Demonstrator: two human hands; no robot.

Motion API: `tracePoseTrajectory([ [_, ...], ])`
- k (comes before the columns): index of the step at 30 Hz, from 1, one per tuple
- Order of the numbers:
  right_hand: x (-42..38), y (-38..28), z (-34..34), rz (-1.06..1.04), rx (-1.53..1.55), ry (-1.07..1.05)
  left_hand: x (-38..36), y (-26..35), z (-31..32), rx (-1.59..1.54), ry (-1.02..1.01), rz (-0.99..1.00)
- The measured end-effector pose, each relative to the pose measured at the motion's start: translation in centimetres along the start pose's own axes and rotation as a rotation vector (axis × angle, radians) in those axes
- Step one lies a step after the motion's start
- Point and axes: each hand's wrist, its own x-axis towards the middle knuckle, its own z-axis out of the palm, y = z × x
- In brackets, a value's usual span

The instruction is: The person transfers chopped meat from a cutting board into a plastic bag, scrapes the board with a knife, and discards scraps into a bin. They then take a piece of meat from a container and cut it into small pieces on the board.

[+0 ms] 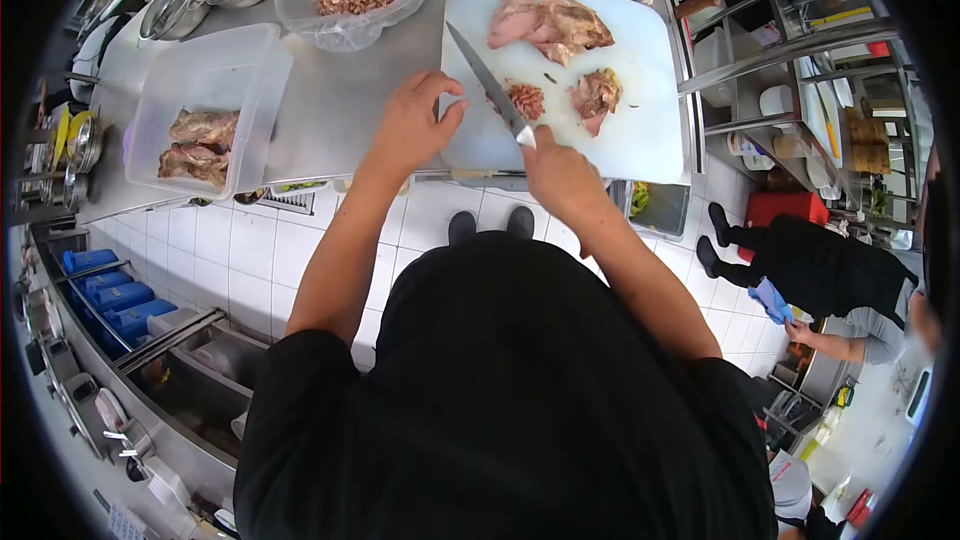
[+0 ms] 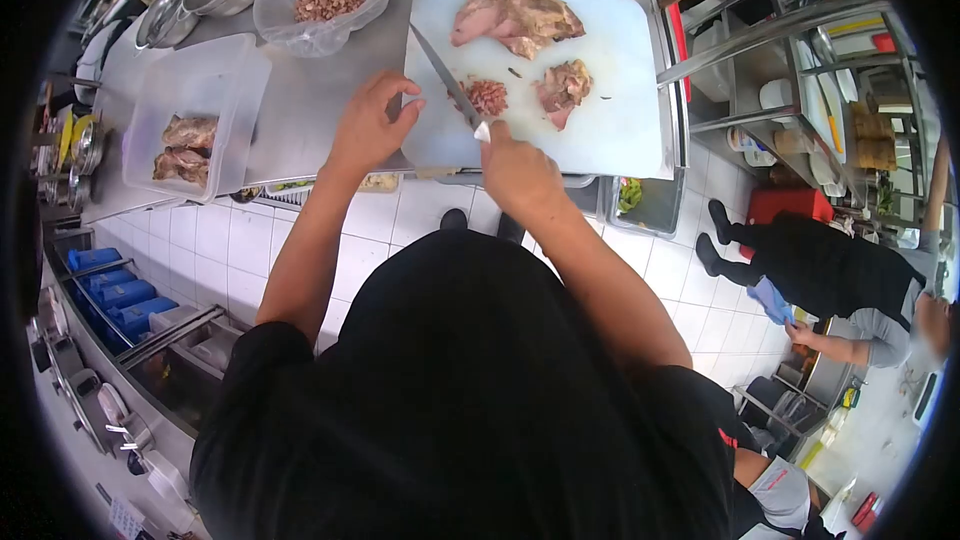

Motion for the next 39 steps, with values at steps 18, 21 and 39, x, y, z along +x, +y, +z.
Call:
tracePoseTrajectory([
  [18,-9.2,7.4,-1.4,0.086,-0.052,0.216,3.4,1.2,8.3,0.223,-0.088,0.115],
  [21,-10.0,9.1,-1.1,0.163,0.252,0.154,4.6,1.3,8.6,0.166,-0.185,0.139],
  [39,-5.3,5.1,2.8,0.240,1.068,-0.179,3.2,4.2,12.9,0.237,0.132,0.064],
])
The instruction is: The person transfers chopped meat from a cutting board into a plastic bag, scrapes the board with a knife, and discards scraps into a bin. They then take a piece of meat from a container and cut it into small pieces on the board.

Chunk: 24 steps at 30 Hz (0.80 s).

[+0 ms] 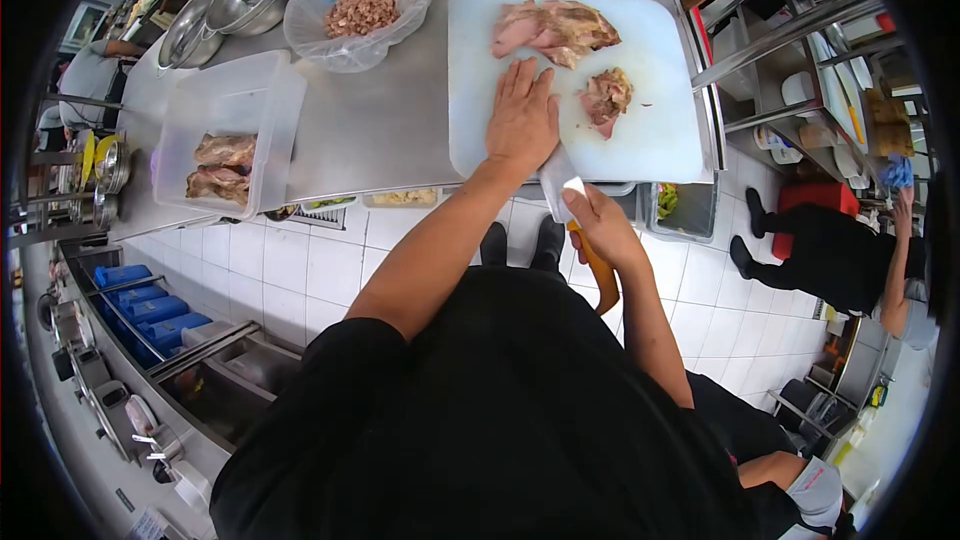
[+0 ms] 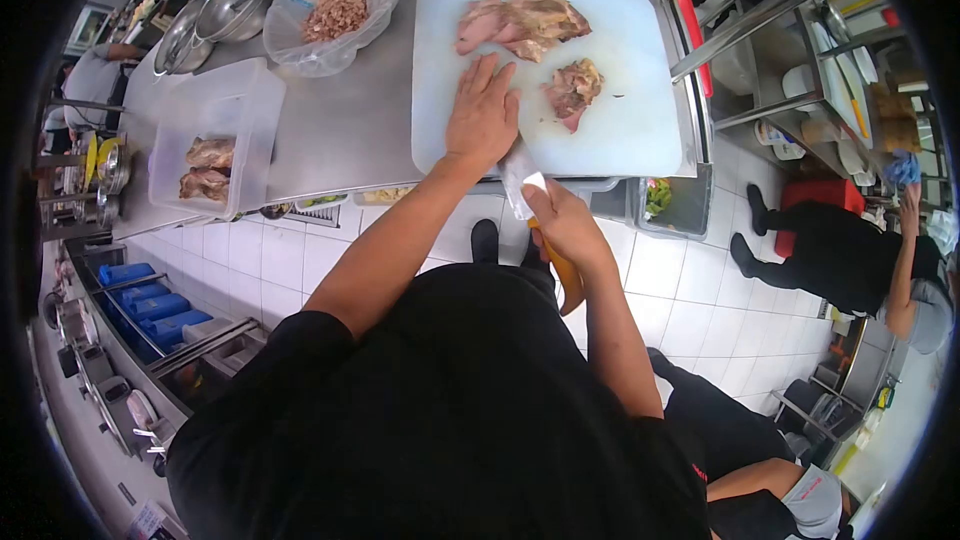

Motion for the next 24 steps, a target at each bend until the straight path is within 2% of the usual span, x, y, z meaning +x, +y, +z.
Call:
tracePoseTrajectory([
  [3,0.5,-1.3,1.7,-0.028,-0.020,-0.030,0.3,-1.0,-0.4,-0.123,0.076,-0.095],
  [6,1.2,-3.2,2.2,-0.095,-0.125,-0.032,1.2,-2.3,-1.9,-0.182,0.146,-0.050],
  [11,3.4,-10.7,3.5,-0.368,-0.284,-0.074,7.8,-5.6,-7.4,-0.051,0.505,-0.011],
  [13,4.5,-14.4,4.4,-0.385,-0.326,-0.090,11.4,-8.7,-9.8,-0.001,0.651,0.094],
  [16,4.4,-17.3,4.2,-0.395,-0.410,-0.110,14.9,-11.5,-14.5,-0.161,0.462,-0.221],
  [18,4.2,-17.5,3.8,-0.401,-0.422,-0.089,16.7,-13.8,-16.2,-0.250,0.409,-0.284],
  [21,3.3,-15.1,1.7,-0.365,-0.393,-0.014,18.2,-16.8,-18.6,-0.189,0.119,-0.495],
  [23,2.6,-13.3,0.0,-0.270,-0.399,0.028,17.9,-17.3,-18.4,0.117,0.056,-0.502],
  [24,2.4,-12.1,-0.7,-0.315,-0.447,0.089,17.6,-17.7,-18.3,0.271,0.028,-0.503],
])
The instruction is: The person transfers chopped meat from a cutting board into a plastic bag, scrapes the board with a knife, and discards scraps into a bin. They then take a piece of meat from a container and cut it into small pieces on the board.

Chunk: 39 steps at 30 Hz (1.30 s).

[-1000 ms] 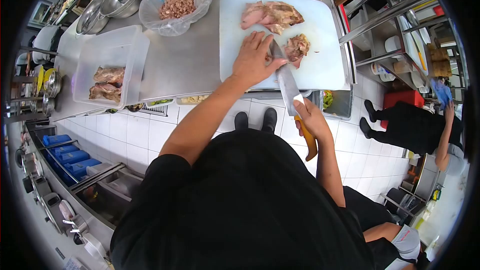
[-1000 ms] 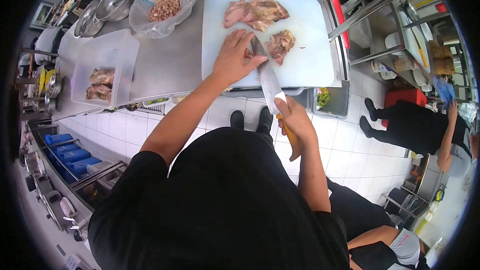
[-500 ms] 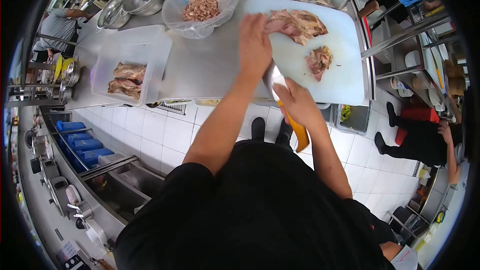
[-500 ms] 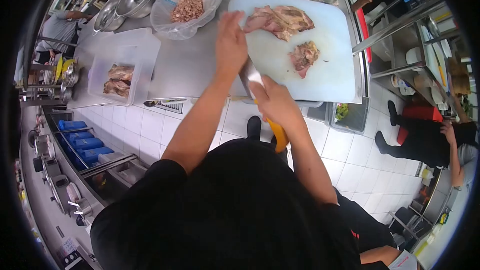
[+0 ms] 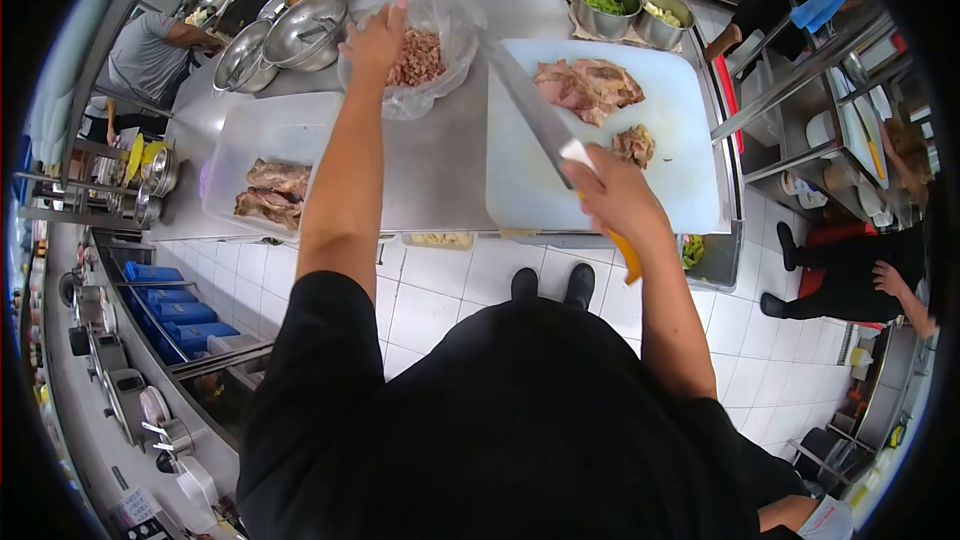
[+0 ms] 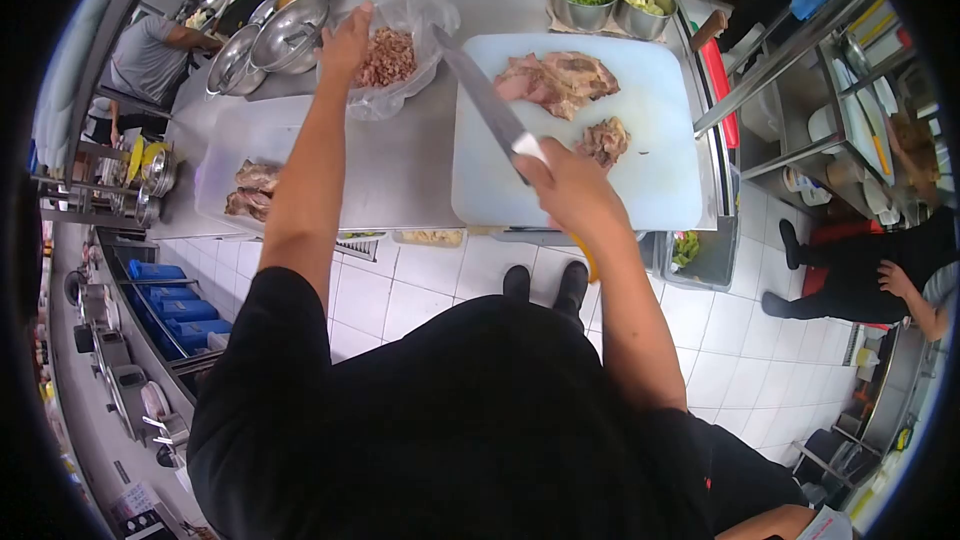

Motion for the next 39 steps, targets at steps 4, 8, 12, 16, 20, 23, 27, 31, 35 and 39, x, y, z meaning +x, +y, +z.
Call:
tracePoseTrajectory([
  [4,-4.1,3.7,0.1,-0.113,-0.014,0.192,-5.5,1.0,-0.3,0.028,0.309,0.291],
  [8,-8.2,2.8,-0.1,-0.030,0.056,0.139,-13.1,3.9,-1.4,-0.153,0.404,0.348],
  [12,-9.8,2.2,0.5,-0.144,-0.047,0.110,-16.6,5.3,-2.7,-0.247,0.436,0.318],
  [16,-10.6,0.6,0.5,-0.199,-0.140,0.125,-17.6,5.3,-4.3,-0.273,0.460,0.313],
  [20,-10.0,0.6,0.8,-0.265,-0.237,0.181,-18.4,5.0,-5.2,-0.282,0.481,0.301],
  [23,-10.0,0.2,1.1,-0.291,-0.275,0.200,-18.8,4.9,-5.8,-0.299,0.486,0.300],
  [27,-10.6,-0.7,1.1,-0.284,-0.294,0.175,-18.9,4.7,-6.3,-0.306,0.504,0.310],
  [31,-11.4,-1.1,0.7,-0.316,-0.331,0.147,-18.7,4.1,-6.1,-0.306,0.540,0.363],
  [35,-11.6,-1.3,1.2,-0.349,-0.313,0.159,-18.8,4.4,-6.0,-0.316,0.526,0.364],
  [39,-11.3,-0.9,1.3,-0.287,-0.297,0.161,-19.0,4.6,-6.0,-0.369,0.474,0.334],
])
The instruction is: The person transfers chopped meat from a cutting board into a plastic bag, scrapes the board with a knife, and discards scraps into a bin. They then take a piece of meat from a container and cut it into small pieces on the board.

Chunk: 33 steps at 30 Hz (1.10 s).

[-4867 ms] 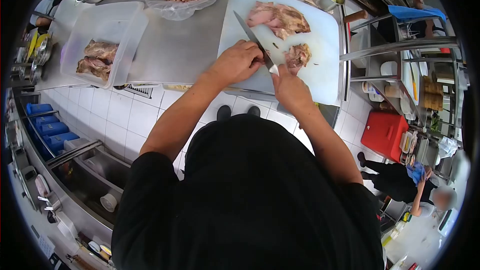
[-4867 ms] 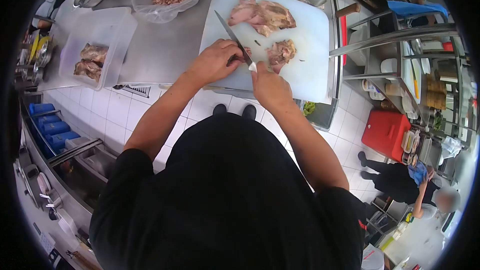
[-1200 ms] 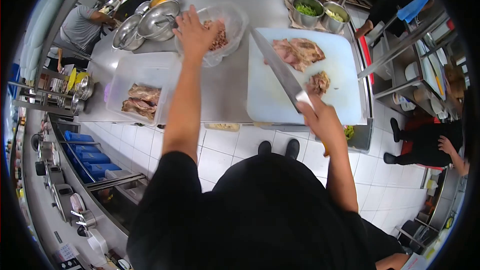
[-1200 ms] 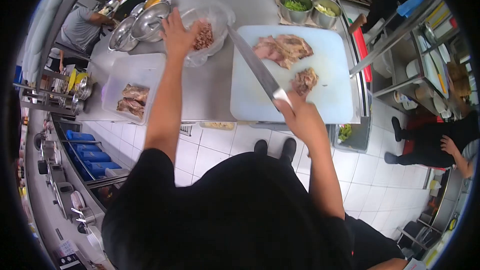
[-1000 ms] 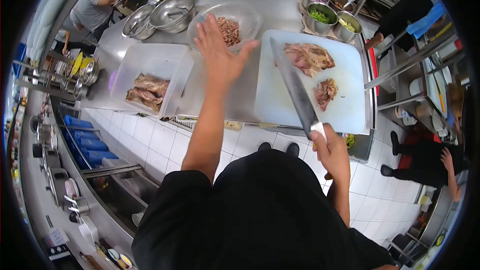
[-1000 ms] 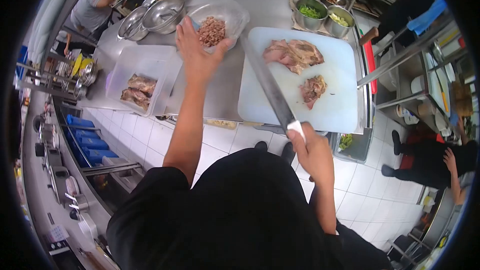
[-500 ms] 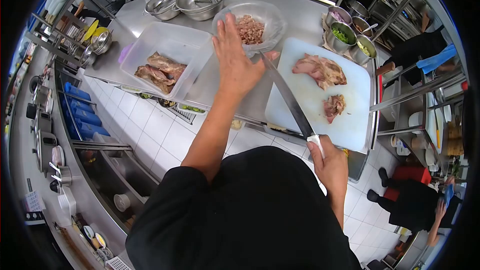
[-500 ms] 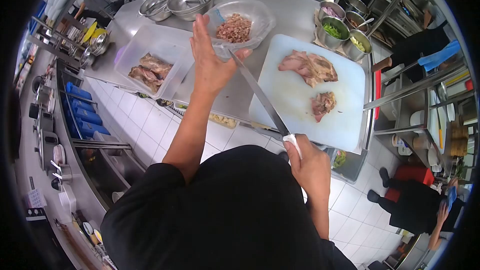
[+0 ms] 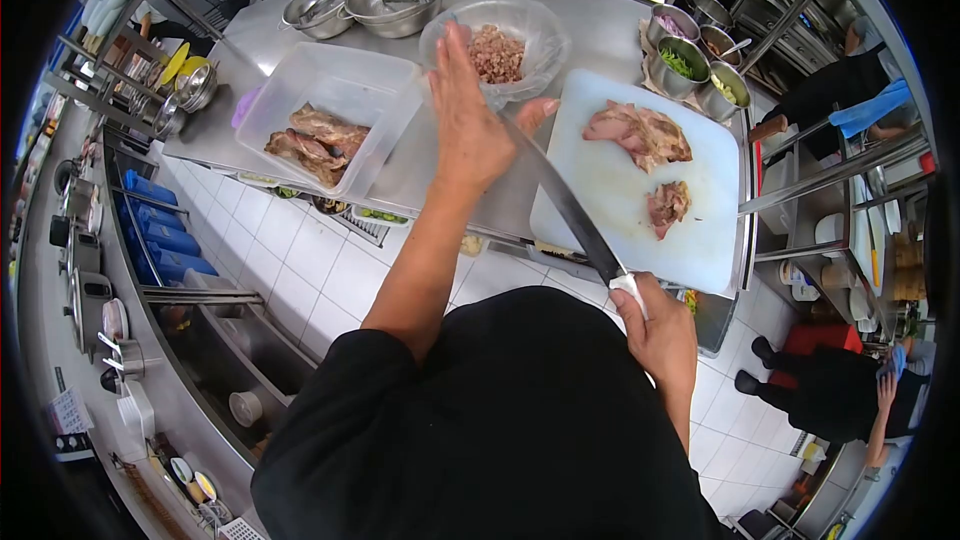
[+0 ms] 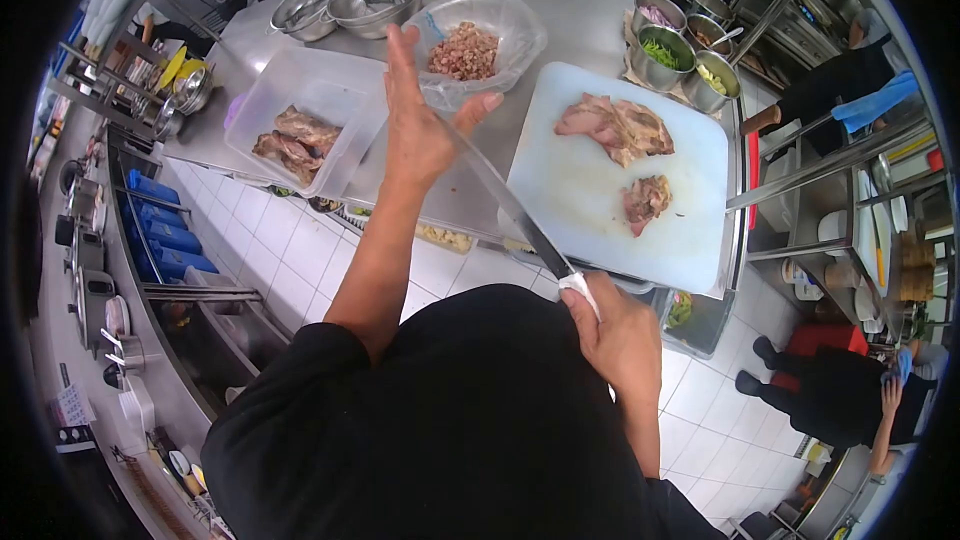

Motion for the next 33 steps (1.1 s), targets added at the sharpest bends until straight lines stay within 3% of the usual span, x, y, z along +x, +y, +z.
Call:
tracePoseTrajectory([
  [17,0.8,1.3,1.1,-0.036,-0.027,0.053,-1.6,-2.6,0.1,-0.362,-0.171,-0.145],
  [24,1.1,1.6,1.7,-0.013,0.006,-0.019,-2.0,-2.7,-0.2,-0.615,-0.186,-0.226],
  [27,1.0,2.2,1.3,0.028,-0.006,0.018,-2.1,-2.3,-2.5,-0.358,-0.334,-0.240],
  [30,0.8,3.2,0.6,0.111,0.049,0.059,-3.2,-3.6,-3.7,-0.053,-0.680,-0.280],
  [33,0.6,5.1,-0.4,0.194,0.037,0.119,-7.2,-7.3,-2.3,0.352,-0.725,0.042],
])
